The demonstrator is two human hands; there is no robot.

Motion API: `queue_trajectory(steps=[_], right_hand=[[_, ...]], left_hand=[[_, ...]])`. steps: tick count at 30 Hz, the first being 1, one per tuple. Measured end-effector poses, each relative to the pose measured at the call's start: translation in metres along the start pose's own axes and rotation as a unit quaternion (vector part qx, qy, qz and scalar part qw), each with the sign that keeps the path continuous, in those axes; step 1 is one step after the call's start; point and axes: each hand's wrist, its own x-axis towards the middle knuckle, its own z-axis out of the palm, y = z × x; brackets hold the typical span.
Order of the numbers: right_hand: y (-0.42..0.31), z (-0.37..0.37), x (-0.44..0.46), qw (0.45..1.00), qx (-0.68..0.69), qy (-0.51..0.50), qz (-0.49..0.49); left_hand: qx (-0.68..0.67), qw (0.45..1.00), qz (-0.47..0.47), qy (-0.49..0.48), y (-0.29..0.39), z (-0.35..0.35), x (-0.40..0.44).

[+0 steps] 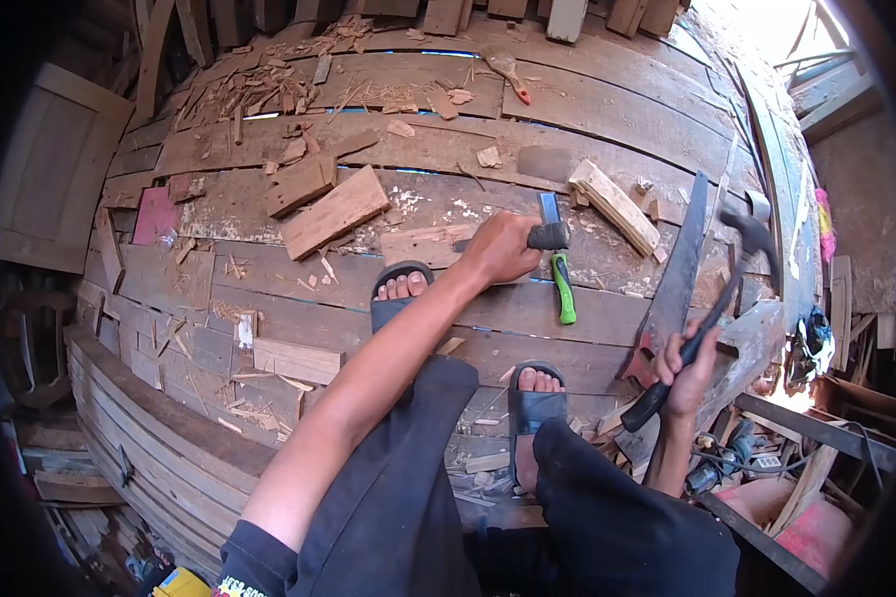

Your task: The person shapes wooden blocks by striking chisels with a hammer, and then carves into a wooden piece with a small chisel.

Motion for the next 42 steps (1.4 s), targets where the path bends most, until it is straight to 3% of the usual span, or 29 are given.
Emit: queue_trajectory(steps=[4, 5, 7, 10, 15, 16, 19, 20, 21, 23, 25, 27, 28, 31, 34, 36, 37, 38, 39, 42], right_hand=[[0.037, 0.020, -0.006, 0.996, 0.079, 0.044, -0.009], [0.049, 0.022, -0.012, 0.997, -0.015, -0.030, 0.066], [0.060, 0.029, -0.016, 0.941, -0.200, -0.177, 0.207], [0.029, 0.008, -0.004, 0.947, -0.167, -0.157, 0.223], [-0.014, 0.020, 0.008, 0.997, -0.030, 0.024, 0.071], [-0.012, 0.021, 0.012, 0.999, 0.004, 0.019, 0.034], [0.026, 0.037, 0.009, 0.996, 0.055, 0.069, 0.032], [0.045, 0.045, -0.002, 0.997, 0.016, 0.027, 0.064], [0.062, 0.048, -0.007, 0.978, -0.164, -0.045, 0.120], [0.064, 0.035, -0.003, 0.941, -0.182, -0.145, 0.245], [0.041, 0.027, 0.000, 0.947, -0.144, -0.117, 0.263], [0.023, 0.020, 0.002, 0.964, -0.153, -0.039, 0.213], [0.008, 0.022, 0.002, 0.977, -0.077, 0.013, 0.197], [-0.016, 0.015, 0.008, 0.996, 0.061, 0.036, 0.048], [0.005, 0.036, 0.002, 0.991, 0.105, 0.085, -0.014], [0.049, 0.040, -0.013, 0.995, -0.058, 0.046, 0.070], [0.063, 0.044, -0.019, 0.956, -0.251, -0.038, 0.148], [0.076, 0.042, -0.021, 0.944, -0.247, -0.143, 0.164], [0.064, 0.045, -0.023, 0.948, -0.179, -0.167, 0.202], [0.035, 0.035, -0.020, 0.967, -0.152, -0.109, 0.171]], left_hand=[[0.013, 1.000, -0.011, -0.003, -0.006, 0.004, 0.001], [0.017, 1.000, -0.013, -0.005, -0.006, 0.005, 0.001], [0.031, 0.999, -0.014, -0.004, -0.007, 0.004, 0.005], [0.056, 0.998, -0.027, -0.011, -0.010, 0.004, 0.000], [0.053, 0.998, -0.034, -0.002, -0.007, 0.001, 0.002], [0.050, 0.998, -0.035, 0.002, -0.009, 0.003, 0.001], [0.057, 0.997, -0.045, -0.010, -0.010, 0.004, 0.002], [0.067, 0.997, -0.047, -0.015, -0.008, 0.001, 0.002], [0.077, 0.996, -0.050, -0.022, -0.008, 0.000, 0.000], [0.087, 0.995, -0.049, -0.024, -0.005, -0.003, -0.003], [0.086, 0.995, -0.045, -0.010, -0.004, -0.004, -0.004], [0.069, 0.996, -0.047, -0.013, -0.003, -0.004, -0.005], [0.063, 0.997, -0.051, -0.011, -0.004, -0.007, -0.005], [0.073, 0.996, -0.046, -0.006, -0.005, -0.006, -0.005], [0.080, 0.995, -0.050, -0.014, -0.007, -0.007, -0.005], [0.088, 0.995, -0.036, -0.006, -0.010, -0.005, -0.004], [0.092, 0.995, -0.026, -0.005, -0.011, -0.003, -0.003], [0.105, 0.994, -0.030, -0.017, -0.011, 0.000, -0.006], [0.120, 0.992, -0.030, -0.027, -0.012, -0.001, -0.008], [0.118, 0.991, -0.054, -0.023, -0.013, -0.004, -0.003]])
